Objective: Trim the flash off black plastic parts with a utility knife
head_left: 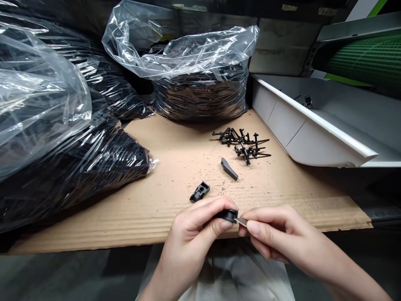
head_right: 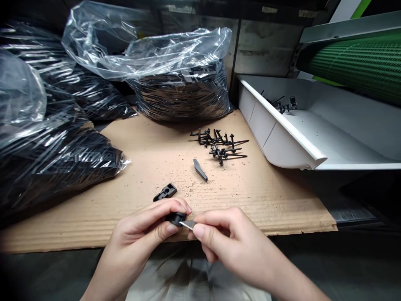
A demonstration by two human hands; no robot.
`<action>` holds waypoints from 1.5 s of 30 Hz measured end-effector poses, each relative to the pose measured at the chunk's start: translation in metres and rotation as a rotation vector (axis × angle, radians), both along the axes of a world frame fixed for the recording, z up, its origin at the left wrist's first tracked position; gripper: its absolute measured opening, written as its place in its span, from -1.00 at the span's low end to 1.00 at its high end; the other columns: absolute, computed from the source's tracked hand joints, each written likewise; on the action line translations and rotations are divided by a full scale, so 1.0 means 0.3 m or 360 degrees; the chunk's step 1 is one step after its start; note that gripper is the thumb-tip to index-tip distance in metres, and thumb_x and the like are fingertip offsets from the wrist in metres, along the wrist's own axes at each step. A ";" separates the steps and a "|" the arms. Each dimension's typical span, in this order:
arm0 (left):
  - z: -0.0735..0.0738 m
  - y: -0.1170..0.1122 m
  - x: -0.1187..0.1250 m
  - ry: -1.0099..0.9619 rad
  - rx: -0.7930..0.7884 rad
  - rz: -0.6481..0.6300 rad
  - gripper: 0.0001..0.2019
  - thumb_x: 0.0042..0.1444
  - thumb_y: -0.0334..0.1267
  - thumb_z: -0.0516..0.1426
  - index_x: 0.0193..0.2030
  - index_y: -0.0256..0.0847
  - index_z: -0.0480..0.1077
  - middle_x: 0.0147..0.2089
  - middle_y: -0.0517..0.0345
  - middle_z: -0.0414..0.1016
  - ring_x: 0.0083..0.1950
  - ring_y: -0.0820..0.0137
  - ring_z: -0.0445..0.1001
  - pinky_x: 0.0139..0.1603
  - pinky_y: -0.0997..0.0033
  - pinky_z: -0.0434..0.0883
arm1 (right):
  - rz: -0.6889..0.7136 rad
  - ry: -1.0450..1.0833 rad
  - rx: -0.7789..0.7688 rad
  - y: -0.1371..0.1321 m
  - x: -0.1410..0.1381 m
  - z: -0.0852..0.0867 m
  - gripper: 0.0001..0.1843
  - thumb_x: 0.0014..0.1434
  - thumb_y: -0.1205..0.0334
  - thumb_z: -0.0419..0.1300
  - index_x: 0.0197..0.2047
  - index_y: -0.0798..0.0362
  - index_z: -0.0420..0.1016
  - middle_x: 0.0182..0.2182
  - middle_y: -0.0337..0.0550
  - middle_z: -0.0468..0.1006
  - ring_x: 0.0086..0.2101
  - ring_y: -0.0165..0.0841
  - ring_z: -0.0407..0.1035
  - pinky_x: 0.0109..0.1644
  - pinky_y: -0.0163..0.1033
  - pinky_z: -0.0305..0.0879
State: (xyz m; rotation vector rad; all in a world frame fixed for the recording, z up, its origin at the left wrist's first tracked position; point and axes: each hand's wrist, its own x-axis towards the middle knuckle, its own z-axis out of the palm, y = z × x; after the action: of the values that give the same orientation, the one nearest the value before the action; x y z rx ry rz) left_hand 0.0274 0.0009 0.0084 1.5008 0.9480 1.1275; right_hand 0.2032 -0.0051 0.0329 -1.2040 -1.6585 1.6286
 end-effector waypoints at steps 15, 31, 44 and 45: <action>-0.084 -0.017 0.022 0.0315 0.1044 0.0262 -0.65 0.05 -0.66 0.04 -0.06 -0.30 0.38 -0.05 0.08 0.41 0.01 0.40 0.39 0.10 0.50 0.29 | -0.0485 -0.0297 0.0410 -0.077 -0.014 -0.053 -0.71 0.22 0.14 -0.03 -0.47 0.07 0.33 -0.60 -0.30 0.32 -0.64 -0.54 0.14 -0.59 -0.43 0.11; -0.091 -0.024 0.014 0.0249 0.1036 0.0135 -0.67 0.05 -0.66 0.07 -0.07 -0.34 0.39 -0.03 0.04 0.43 0.03 0.33 0.40 0.08 0.41 0.34 | -0.0018 -0.0021 0.0016 -0.020 0.030 -0.010 -0.69 0.22 0.17 0.00 -0.50 0.12 0.32 -0.67 -0.37 0.16 -0.65 -0.58 -0.02 -0.64 -0.43 -0.14; -0.040 -0.025 0.015 0.0123 0.0570 0.0173 -0.76 0.05 -0.52 0.14 -0.18 -0.18 0.48 -0.19 0.22 0.53 -0.11 0.50 0.47 -0.04 0.70 0.34 | 0.0247 0.0365 -0.0353 -0.021 0.023 0.003 -0.70 0.14 0.10 0.11 -0.42 0.17 0.47 -0.71 -0.35 0.24 -0.71 -0.62 0.00 -0.67 -0.47 -0.08; -0.035 -0.025 0.018 0.0144 0.0533 0.0201 -0.79 0.03 -0.49 0.16 -0.20 -0.17 0.49 -0.22 0.23 0.54 -0.17 0.51 0.49 -0.10 0.72 0.36 | 0.0197 0.0332 -0.0343 -0.033 0.023 0.005 -0.70 0.14 0.09 0.10 -0.41 0.16 0.46 -0.70 -0.34 0.25 -0.71 -0.62 0.01 -0.66 -0.47 -0.05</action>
State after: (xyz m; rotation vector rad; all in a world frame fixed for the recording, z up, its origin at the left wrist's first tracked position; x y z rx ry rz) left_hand 0.0327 -0.0067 -0.0019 1.7929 0.9595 1.3707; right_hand 0.2100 -0.0150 0.0344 -1.0050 -1.4823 1.9781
